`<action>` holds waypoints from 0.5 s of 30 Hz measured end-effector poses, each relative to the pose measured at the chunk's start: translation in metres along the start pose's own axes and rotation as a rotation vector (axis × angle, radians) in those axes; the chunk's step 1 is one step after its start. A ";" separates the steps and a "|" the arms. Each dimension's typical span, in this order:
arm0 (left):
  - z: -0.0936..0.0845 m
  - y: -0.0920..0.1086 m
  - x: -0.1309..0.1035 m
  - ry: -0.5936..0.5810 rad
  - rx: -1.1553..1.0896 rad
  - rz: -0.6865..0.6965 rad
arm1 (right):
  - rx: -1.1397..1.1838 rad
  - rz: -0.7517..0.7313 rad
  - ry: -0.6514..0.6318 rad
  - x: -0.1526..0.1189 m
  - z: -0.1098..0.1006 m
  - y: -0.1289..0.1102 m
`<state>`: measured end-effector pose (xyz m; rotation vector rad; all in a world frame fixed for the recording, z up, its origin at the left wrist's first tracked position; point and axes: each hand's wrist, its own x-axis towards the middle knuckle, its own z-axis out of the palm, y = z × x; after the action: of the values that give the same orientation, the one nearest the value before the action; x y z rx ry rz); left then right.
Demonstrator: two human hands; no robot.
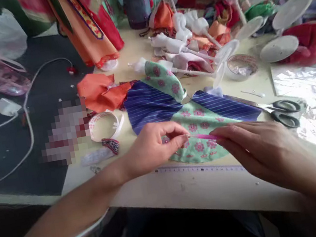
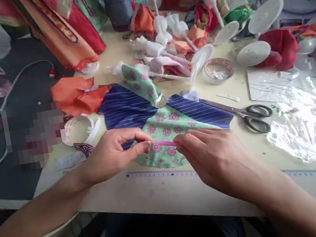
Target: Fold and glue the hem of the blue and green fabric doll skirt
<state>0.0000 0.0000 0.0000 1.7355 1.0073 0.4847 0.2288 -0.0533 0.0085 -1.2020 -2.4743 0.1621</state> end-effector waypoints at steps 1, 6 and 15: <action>0.000 0.000 -0.001 -0.005 -0.001 0.002 | 0.005 0.001 -0.003 0.000 -0.001 0.000; -0.001 0.001 -0.002 -0.016 -0.007 0.003 | 0.021 0.004 -0.016 -0.001 -0.004 0.000; -0.001 0.001 -0.002 -0.021 0.006 -0.002 | 0.017 0.002 -0.025 -0.001 -0.002 0.000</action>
<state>-0.0016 -0.0011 0.0013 1.7407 0.9968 0.4620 0.2299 -0.0536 0.0097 -1.2031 -2.4881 0.1999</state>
